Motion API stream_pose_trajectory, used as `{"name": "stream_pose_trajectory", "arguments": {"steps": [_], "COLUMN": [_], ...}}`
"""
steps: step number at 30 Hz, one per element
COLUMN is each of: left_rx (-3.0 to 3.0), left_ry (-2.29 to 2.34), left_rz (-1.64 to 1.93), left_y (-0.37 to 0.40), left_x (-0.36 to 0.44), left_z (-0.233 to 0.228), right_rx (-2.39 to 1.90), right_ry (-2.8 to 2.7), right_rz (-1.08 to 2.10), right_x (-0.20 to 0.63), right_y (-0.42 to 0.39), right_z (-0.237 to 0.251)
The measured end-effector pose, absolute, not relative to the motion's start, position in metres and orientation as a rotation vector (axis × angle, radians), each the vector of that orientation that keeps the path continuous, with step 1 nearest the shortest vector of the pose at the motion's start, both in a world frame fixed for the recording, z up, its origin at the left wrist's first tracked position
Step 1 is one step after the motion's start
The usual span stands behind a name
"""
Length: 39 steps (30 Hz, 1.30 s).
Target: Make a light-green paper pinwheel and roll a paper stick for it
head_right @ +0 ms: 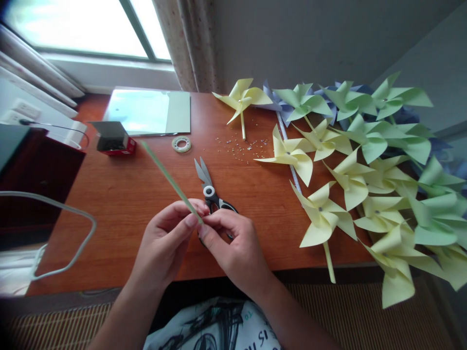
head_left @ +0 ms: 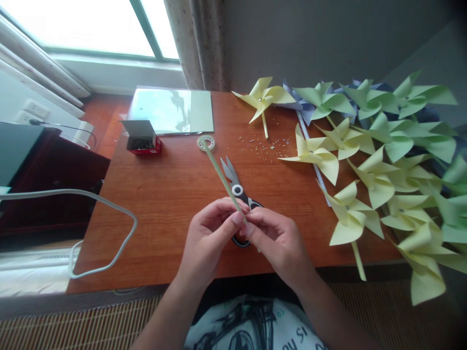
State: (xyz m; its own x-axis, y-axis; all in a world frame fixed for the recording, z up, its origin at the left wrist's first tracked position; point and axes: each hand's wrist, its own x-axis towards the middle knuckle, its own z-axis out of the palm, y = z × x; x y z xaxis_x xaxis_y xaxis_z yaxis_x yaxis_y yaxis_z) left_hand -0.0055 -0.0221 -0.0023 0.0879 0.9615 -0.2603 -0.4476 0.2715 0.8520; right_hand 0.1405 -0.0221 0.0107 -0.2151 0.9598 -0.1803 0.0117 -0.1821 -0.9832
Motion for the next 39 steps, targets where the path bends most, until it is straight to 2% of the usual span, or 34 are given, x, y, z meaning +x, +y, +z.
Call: {"name": "stream_pose_trajectory", "arguments": {"steps": [7,10,22,26,28,33,39], "left_rx": [0.637,0.611,0.432,0.504,0.525,0.546,0.600], "left_ry": [1.143,1.163,1.012,0.981,0.999,1.110,1.099], "left_rz": [1.346,1.319,0.929,0.861,0.868,1.044,1.110], "left_y": [-0.019,-0.017,-0.023,-0.025,-0.025,-0.022,-0.018], "left_x": [-0.011,-0.018,-0.008,-0.012,-0.017,-0.032,-0.032], "left_z": [-0.002,0.001,0.004,0.001,0.001,0.001,0.001], "right_rx": [-1.342,-1.420,-1.285,-1.244,-1.311,-1.565,-1.775], "right_ry": [-1.937,-2.026,-1.218,-1.264,-1.417,-1.997,-2.318], "right_rz": [0.858,0.731,1.381,1.456,1.342,0.739,0.468], "right_x": [0.143,0.144,0.142,0.147,0.151,0.154,0.139], "right_y": [-0.026,-0.026,-0.002,0.006,0.005,-0.014,-0.028], "right_z": [-0.005,-0.014,0.001,-0.002,-0.003,-0.007,0.000]}}
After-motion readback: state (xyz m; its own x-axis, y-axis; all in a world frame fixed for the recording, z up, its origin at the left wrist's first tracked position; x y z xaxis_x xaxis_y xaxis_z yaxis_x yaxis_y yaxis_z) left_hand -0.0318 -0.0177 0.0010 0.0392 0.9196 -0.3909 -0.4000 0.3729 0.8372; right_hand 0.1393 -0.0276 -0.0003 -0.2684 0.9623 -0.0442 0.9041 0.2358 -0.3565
